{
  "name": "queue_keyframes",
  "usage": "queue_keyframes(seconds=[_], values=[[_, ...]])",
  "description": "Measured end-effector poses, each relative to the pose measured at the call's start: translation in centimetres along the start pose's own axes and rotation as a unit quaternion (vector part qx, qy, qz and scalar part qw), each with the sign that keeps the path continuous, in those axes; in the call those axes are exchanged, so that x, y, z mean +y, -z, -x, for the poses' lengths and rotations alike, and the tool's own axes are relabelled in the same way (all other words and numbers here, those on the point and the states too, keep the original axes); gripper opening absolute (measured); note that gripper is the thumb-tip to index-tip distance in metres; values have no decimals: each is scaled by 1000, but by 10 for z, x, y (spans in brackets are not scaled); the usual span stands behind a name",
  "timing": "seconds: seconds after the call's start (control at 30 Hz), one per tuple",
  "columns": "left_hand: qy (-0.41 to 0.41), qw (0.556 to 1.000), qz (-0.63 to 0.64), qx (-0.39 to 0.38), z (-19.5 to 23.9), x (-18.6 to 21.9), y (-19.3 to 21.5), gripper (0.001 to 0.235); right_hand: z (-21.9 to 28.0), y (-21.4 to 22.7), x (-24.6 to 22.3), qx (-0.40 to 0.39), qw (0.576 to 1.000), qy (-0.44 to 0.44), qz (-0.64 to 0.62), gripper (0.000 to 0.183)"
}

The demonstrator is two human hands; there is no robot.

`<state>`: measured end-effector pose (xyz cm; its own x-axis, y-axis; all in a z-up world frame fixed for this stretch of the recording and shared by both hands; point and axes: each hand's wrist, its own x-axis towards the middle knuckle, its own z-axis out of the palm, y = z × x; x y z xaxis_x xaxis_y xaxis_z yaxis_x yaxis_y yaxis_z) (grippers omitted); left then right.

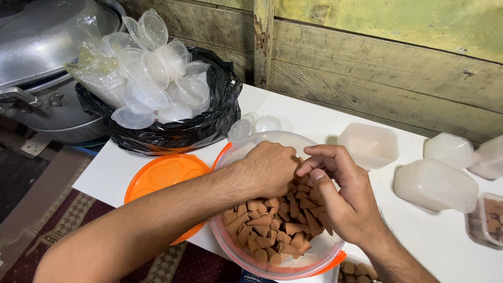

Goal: The person transfers small brown cone-shaped items from a large orange-lidded container into small clear plastic containers. They arrange the cones upright in rows, close the lids, and stack the filled containers on the table.

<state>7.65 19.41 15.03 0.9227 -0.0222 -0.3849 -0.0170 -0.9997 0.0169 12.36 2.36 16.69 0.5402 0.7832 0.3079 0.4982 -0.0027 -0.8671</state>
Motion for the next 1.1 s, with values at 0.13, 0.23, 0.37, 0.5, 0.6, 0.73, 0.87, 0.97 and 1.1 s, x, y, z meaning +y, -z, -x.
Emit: queue_keyframes(seconds=[0.13,0.23,0.37,0.5,0.6,0.73,0.87,0.97,1.1], values=[[-42,999,-6,22,-6,1,-15,24,0,1,-1,1,1000,-4,-2,31],[-69,996,-34,38,-10,-1,-25,14,0,0,0,1,1000,-1,-8,31],[-114,990,-27,76,-2,-2,-23,20,0,0,1,8,1000,-1,-13,31],[-130,984,125,-14,34,-2,17,25,2,0,4,25,997,-24,-63,33],[-135,951,252,-115,56,-8,38,32,2,0,3,32,993,-21,-111,29],[-54,939,311,-135,56,-22,47,24,2,-1,4,33,993,-5,-115,29],[-15,996,80,44,35,-16,19,25,3,0,5,31,993,-12,-117,29],[-34,997,45,46,21,-2,5,25,2,-1,4,32,993,-25,-110,30],[-32,998,4,51,7,7,-9,25,2,-1,5,32,993,-8,-116,29]])
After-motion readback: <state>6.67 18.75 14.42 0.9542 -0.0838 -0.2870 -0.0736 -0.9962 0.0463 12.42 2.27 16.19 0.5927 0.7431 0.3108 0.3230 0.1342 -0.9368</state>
